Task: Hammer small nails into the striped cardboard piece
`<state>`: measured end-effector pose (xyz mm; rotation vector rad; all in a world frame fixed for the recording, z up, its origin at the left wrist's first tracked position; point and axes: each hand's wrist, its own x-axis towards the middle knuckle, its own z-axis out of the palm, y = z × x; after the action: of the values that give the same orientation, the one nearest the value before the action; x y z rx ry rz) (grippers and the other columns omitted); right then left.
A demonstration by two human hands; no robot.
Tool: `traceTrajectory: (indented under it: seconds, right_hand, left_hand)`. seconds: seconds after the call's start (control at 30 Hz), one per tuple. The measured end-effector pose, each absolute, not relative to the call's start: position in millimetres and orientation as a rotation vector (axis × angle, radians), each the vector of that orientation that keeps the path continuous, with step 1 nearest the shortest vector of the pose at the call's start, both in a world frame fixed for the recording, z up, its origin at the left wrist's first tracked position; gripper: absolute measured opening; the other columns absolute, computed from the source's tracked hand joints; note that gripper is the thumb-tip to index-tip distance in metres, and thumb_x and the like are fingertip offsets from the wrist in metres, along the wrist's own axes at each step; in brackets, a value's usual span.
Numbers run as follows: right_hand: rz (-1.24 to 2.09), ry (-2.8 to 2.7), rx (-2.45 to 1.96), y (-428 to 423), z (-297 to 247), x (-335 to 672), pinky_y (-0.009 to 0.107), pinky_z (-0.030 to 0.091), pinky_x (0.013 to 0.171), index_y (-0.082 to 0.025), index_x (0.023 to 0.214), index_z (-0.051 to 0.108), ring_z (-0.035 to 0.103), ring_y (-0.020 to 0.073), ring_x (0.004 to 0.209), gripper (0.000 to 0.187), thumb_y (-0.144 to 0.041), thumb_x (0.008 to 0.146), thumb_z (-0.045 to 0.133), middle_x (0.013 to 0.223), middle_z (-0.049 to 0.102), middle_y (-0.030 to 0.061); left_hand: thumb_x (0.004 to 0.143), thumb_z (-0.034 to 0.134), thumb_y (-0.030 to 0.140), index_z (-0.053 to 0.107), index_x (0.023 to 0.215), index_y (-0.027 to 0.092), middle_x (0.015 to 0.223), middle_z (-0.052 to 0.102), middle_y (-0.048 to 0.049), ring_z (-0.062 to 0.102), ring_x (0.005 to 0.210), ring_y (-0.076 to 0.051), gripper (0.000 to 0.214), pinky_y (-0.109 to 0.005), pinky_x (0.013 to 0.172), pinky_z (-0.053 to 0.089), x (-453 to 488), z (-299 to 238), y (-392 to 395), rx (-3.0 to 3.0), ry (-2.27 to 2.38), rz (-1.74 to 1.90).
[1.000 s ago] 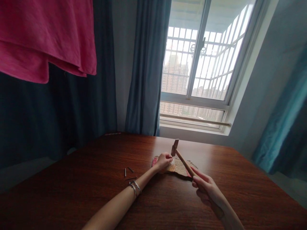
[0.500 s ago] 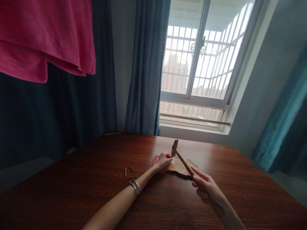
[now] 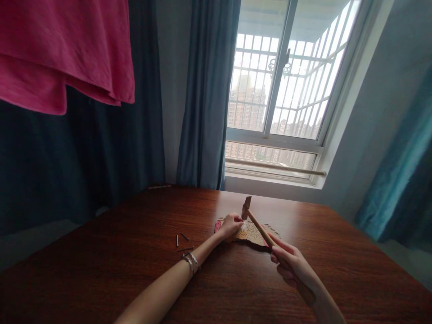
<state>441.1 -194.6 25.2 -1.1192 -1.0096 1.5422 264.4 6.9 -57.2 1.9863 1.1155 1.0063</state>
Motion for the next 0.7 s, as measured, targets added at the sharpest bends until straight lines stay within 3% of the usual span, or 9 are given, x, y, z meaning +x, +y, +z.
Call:
traceTrajectory:
  seconds: [0.7]
  right_hand:
    - [1.543, -0.982, -1.111, -195.2, 26.5, 442.0, 0.012, 0.017, 0.028, -0.027, 0.133, 0.035, 0.03, -0.0003, 0.031, 0.063, -0.038, 0.076, 0.06, 0.065, 0.05, -0.0032]
  left_hand:
    - [0.07, 0.058, 0.025, 0.066, 0.074, 0.016, 0.077, 0.065, -0.0017, 0.059, 0.076, -0.015, 0.012, -0.023, 0.071, 0.043, 263.0, -49.2, 0.9, 2.013, 1.144, 0.956]
